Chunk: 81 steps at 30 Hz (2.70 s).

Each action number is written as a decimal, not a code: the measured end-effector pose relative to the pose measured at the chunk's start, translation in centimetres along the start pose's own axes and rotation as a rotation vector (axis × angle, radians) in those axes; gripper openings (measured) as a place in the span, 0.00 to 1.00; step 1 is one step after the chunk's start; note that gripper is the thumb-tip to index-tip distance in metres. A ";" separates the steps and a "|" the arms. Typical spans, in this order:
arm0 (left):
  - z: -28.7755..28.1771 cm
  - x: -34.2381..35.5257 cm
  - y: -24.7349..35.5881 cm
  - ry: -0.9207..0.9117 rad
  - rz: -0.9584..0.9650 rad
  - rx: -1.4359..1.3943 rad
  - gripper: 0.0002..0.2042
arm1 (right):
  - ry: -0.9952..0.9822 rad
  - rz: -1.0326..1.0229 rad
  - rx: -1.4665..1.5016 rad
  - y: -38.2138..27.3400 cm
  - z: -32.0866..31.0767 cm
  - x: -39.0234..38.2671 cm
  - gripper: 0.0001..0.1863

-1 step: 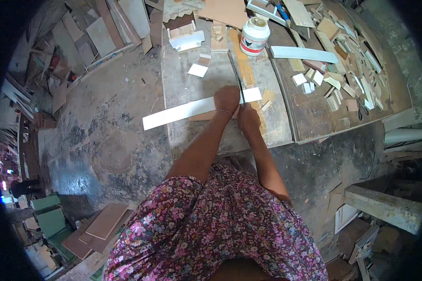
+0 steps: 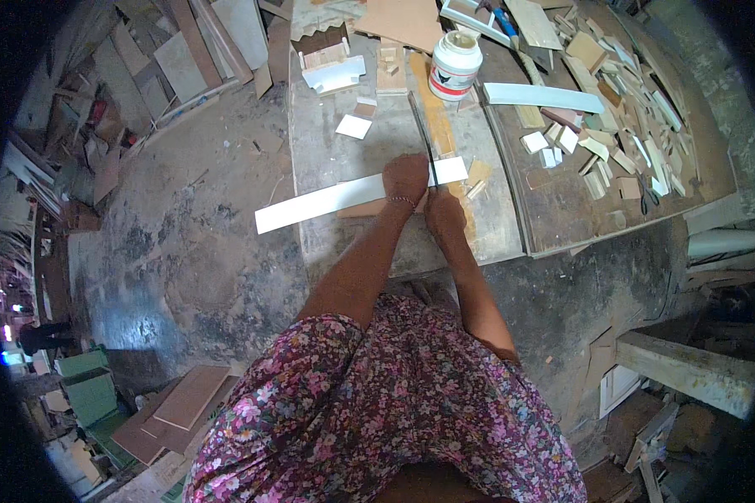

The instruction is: The person saws a piece of wood trim using a hand saw, bracing the wood on a workbench.

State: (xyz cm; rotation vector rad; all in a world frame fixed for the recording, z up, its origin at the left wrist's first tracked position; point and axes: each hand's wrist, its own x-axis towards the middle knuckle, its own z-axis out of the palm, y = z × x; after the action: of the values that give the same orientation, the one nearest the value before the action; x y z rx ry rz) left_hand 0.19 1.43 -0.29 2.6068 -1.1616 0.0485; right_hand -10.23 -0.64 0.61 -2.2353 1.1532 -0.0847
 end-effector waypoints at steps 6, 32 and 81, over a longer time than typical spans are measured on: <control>-0.8 -0.3 0.3 0.016 -0.009 -0.046 0.13 | -0.008 0.100 0.040 -0.6 -0.7 -1.1 0.20; 0.0 -0.1 -0.3 0.074 0.050 -0.015 0.18 | 0.027 0.012 0.011 -1.1 -0.8 -0.8 0.16; 0.2 0.0 -0.2 0.050 0.079 -0.008 0.10 | 0.046 -0.025 -0.036 -0.3 -0.2 -0.3 0.17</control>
State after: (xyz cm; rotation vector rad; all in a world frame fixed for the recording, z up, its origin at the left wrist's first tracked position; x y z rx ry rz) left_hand 0.32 1.46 -0.52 2.5370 -1.2436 0.1242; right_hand -10.23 -0.39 0.99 -2.2908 1.1598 -0.1269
